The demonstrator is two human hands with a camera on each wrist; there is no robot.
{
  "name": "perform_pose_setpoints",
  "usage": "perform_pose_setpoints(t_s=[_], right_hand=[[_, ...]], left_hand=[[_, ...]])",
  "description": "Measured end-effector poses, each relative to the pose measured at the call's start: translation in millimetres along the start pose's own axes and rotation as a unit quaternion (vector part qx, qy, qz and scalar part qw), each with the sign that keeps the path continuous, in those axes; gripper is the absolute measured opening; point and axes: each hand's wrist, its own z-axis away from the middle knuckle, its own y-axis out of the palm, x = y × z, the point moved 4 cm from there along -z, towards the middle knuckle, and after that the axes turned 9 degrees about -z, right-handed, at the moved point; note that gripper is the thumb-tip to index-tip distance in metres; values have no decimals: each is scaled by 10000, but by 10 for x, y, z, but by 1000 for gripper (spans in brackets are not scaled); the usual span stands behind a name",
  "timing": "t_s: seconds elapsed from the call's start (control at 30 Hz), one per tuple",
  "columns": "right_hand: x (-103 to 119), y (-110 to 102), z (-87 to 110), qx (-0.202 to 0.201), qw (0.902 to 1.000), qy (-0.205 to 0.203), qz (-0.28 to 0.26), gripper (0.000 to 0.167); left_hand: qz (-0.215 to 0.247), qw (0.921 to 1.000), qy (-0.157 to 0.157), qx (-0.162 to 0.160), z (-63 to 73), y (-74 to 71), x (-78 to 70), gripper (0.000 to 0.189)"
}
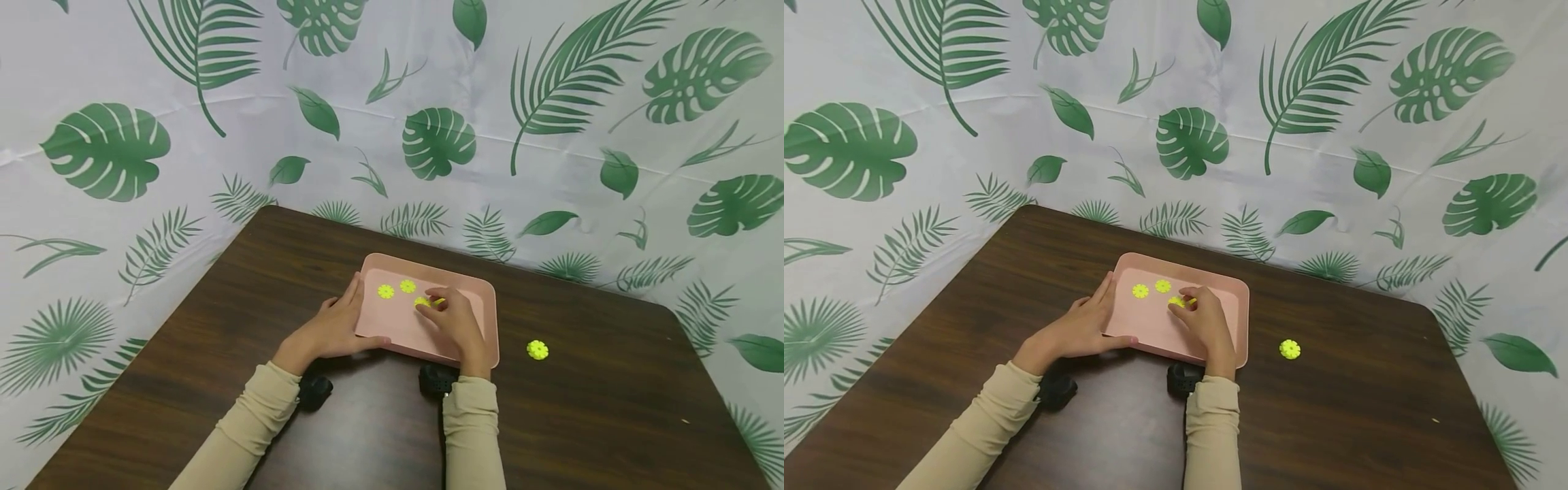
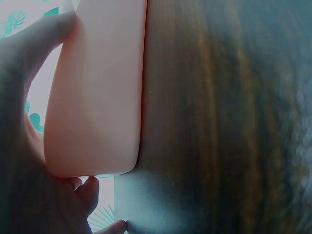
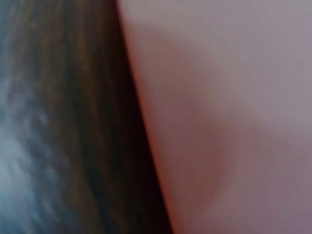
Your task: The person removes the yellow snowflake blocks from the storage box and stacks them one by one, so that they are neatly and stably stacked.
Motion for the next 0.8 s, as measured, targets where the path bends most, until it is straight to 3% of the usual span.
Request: perform_pose_setpoints(t_s=[0.33,0.5,0.8], right_hand=[[-40,42,6,51,9997,93,222,31],[-57,50,13,90,9992,323,233,32],[-74,45,13,105,9992,349,155,34]], left_hand=[[-30,10000,-40,1,-11,11,3,128],[-3,10000,-14,-10,-9,4,-8,127],[12,10000,-27,34,2,-1,-26,128]])
